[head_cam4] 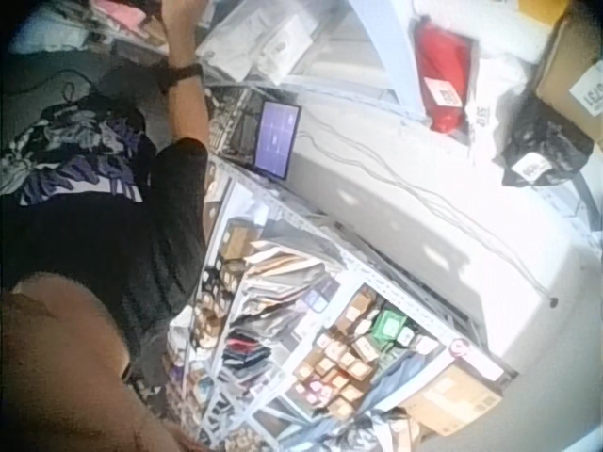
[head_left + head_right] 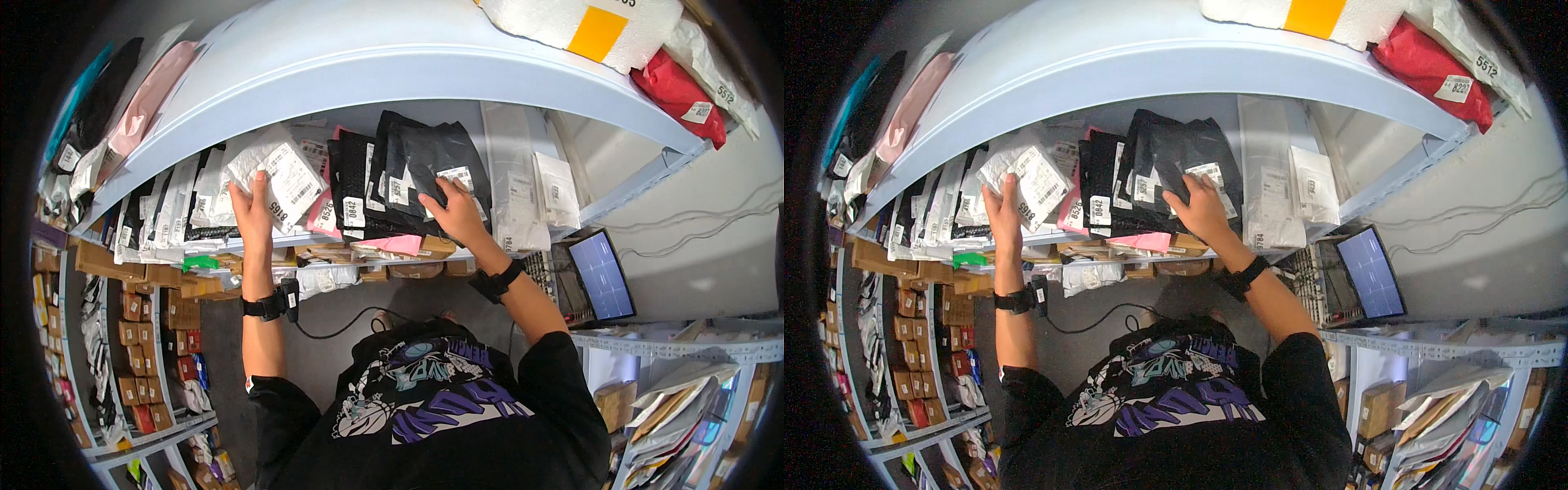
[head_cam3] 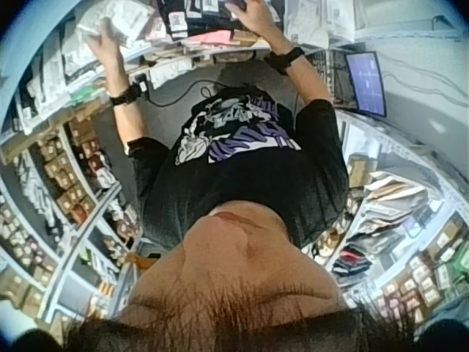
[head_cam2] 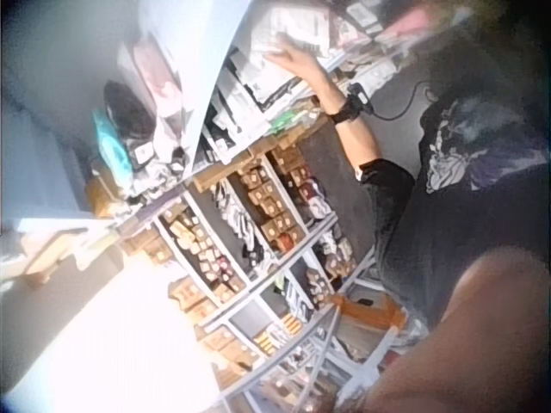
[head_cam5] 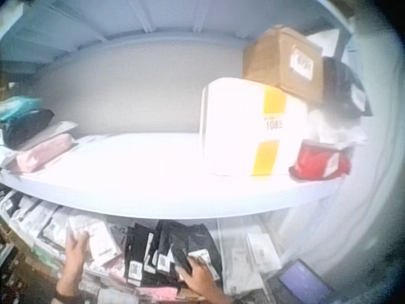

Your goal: The person organizes various packages and envelopes on metal storage shelves by picking them up, checking their labels, and repositioning them on different shelves.

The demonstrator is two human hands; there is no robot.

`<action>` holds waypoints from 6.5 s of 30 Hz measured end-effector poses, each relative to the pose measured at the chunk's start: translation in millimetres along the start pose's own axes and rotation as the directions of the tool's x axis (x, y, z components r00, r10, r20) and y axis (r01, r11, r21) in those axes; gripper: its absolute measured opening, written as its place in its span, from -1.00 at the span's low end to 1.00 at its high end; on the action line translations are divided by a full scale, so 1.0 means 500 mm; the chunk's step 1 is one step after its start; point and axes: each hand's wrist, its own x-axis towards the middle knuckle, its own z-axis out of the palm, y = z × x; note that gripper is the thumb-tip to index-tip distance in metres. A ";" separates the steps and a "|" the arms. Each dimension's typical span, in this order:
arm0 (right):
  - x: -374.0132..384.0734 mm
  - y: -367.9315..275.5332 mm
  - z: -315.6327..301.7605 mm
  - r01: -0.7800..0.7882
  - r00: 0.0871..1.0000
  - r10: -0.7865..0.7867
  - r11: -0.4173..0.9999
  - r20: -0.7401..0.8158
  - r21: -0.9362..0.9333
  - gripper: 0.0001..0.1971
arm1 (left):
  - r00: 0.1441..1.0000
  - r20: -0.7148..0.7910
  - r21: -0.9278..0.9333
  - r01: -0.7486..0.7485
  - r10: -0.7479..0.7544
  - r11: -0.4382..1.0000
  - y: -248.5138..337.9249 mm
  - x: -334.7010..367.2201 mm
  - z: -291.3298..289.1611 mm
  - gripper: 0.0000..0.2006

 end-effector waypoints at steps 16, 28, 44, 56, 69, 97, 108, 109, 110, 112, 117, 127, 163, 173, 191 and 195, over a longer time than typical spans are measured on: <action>0.008 0.119 -0.087 -0.275 0.835 0.549 0.474 -0.037 0.836 -0.77 | 0.883 0.443 -0.058 0.204 -0.158 0.977 0.031 -0.046 0.275 -0.60; 0.011 0.111 -0.143 -0.265 0.952 0.303 0.891 -0.048 0.370 -0.70 | 0.713 0.609 0.465 0.035 -0.348 0.885 -0.138 -0.082 0.527 -0.58; -0.008 0.159 0.007 -0.170 0.984 0.157 0.966 -0.081 -0.193 -0.50 | 0.985 0.130 -0.282 0.145 -0.111 0.948 -0.022 0.040 0.347 -0.80; -0.036 0.168 -0.121 -0.296 0.890 0.445 0.732 0.103 -0.614 -0.17 | 0.984 0.153 -0.319 0.135 -0.089 0.938 0.029 -0.025 0.276 -0.91; 0.021 0.226 -0.196 -0.248 0.962 0.168 0.866 -0.214 -0.433 -0.75 | 0.981 0.181 -0.286 0.125 -0.074 0.950 0.011 -0.031 0.191 -0.69; 0.011 0.185 -0.215 -0.318 0.932 0.357 0.733 -0.058 -0.602 -0.64 | 0.979 0.157 -0.293 0.170 -0.128 0.941 0.017 -0.066 0.205 -0.88; -0.024 0.328 -0.235 -0.351 0.935 0.259 0.568 -0.243 -0.744 -0.52 | 0.969 0.205 -0.285 0.196 -0.140 0.938 0.014 -0.073 0.200 -0.83; -0.021 0.330 -0.233 -0.344 0.933 0.290 0.563 -0.210 -0.752 -0.56 | 0.978 0.154 -0.288 0.180 -0.140 0.940 0.012 -0.076 0.205 -0.83; -0.024 0.331 -0.229 -0.348 0.932 0.294 0.565 -0.212 -0.748 -0.56 | 0.985 0.103 -0.290 0.164 -0.140 0.943 0.012 -0.080 0.208 -0.83; -0.022 0.318 -0.238 -0.331 0.936 0.292 0.534 -0.199 -0.778 -0.67 | 0.983 0.114 -0.301 0.172 -0.143 0.938 0.027 -0.090 0.212 -0.82; -0.013 0.349 -0.252 -0.301 0.950 0.244 0.533 -0.197 -0.791 -0.75 | 0.970 0.169 -0.302 0.218 -0.173 0.928 0.002 -0.090 0.167 -0.79; 0.057 0.116 -0.254 -0.157 0.976 0.037 0.807 -0.217 -0.570 -0.60 | 0.958 0.243 -0.298 0.224 -0.154 0.928 -0.001 -0.080 0.162 -0.76; -0.121 0.230 -0.310 -0.339 0.936 0.312 0.676 -0.163 -0.654 -0.49 | 0.633 0.719 -0.234 0.609 -0.286 0.758 0.064 -0.173 0.569 -0.69; -0.088 0.232 -0.377 -0.311 0.950 0.208 0.598 -0.232 -0.738 -0.56 | 0.627 0.704 -0.288 0.682 -0.334 0.673 0.038 -0.146 0.600 -0.68; -0.177 0.325 -0.250 -0.207 0.958 0.262 0.344 -0.118 -0.916 -0.40 | 0.557 0.673 0.324 0.369 -0.487 0.871 -0.160 -0.264 0.746 -0.74; -0.167 0.286 -0.269 -0.216 0.931 0.358 0.394 -0.067 -0.893 -0.33 | 0.660 0.656 0.332 0.184 -0.366 0.925 -0.170 -0.255 0.755 -0.70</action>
